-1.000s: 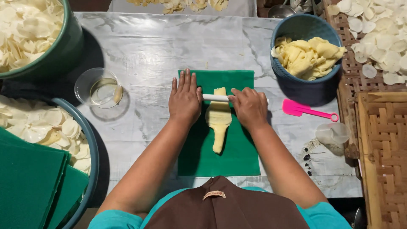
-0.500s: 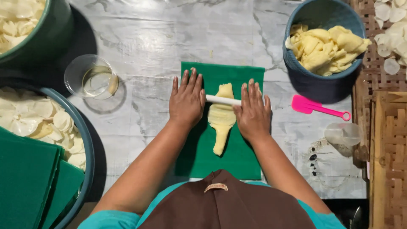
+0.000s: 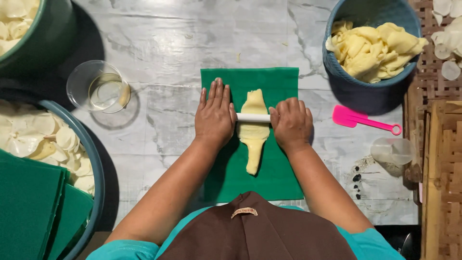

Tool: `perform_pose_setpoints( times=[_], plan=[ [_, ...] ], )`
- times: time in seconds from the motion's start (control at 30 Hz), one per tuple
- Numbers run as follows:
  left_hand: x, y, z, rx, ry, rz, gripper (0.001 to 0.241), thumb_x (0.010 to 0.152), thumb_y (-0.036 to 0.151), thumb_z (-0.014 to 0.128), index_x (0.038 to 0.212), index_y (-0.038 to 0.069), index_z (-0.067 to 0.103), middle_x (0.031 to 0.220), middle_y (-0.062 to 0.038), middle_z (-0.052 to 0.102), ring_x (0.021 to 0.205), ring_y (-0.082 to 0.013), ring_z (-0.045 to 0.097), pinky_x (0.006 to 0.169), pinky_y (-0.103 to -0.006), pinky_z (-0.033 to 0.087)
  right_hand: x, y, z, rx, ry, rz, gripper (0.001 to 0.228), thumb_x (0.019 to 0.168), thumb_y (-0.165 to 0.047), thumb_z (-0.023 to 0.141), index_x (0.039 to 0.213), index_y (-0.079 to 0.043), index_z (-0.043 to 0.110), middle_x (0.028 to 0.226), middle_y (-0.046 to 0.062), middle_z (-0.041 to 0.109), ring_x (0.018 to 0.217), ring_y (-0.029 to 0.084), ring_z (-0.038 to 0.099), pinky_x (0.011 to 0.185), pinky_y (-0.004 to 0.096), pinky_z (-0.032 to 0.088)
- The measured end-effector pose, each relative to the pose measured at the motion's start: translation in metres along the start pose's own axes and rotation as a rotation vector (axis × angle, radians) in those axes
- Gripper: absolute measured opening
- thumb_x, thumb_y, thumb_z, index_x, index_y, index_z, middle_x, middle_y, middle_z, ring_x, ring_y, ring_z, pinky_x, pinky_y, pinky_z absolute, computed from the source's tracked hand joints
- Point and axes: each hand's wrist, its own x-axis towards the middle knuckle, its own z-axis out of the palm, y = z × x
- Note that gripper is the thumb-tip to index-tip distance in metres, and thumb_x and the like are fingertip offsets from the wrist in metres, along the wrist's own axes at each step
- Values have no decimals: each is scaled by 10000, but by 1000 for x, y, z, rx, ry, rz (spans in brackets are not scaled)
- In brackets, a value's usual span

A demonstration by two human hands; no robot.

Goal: Flattening and rolling out dough on a mat using a rolling pin.

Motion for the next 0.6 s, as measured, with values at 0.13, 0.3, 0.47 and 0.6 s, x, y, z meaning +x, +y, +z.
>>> perform_pose_setpoints(
  times=[0.13, 0.3, 0.47, 0.6],
  plan=[
    [5, 9, -14, -54, -109, -89, 624, 1067, 358, 346, 1599, 33, 333, 1679, -201, 263, 1572, -341, 204, 1286, -512, 49, 16, -15, -18, -4, 28, 73, 450, 1113, -508, 329, 1177, -174, 624, 1217, 65, 577, 1045, 267, 629, 863, 423, 456],
    [-57, 40, -44, -90, -140, -179, 1002, 990, 591, 482, 1618, -76, 74, 1679, -333, 2, 1570, -467, -33, 1259, -612, -4, 7, -18, -25, 138, -285, 165, 525, 1131, -371, 394, 1559, -78, 473, 1644, 278, 339, 1537, 416, 267, 1086, 790, 23],
    [-94, 29, -18, -21, -295, -146, 904, 1032, 579, 353, 1609, -68, 98, 1685, -309, 26, 1573, -444, -25, 1262, -570, -25, 23, -66, -44, 273, -474, 91, 605, 1072, -496, 409, 1621, -263, 317, 1720, 137, 162, 1558, 451, 159, 1033, 883, 60],
    [-92, 30, -21, -18, -298, -106, 847, 1048, 544, 343, 1612, -47, 116, 1692, -281, 56, 1580, -414, -19, 1273, -525, -46, 60, -68, -20, 218, -613, 121, 538, 1086, -530, 346, 1596, -356, 356, 1724, 107, 151, 1562, 448, 103, 1004, 924, 43]
  ],
)
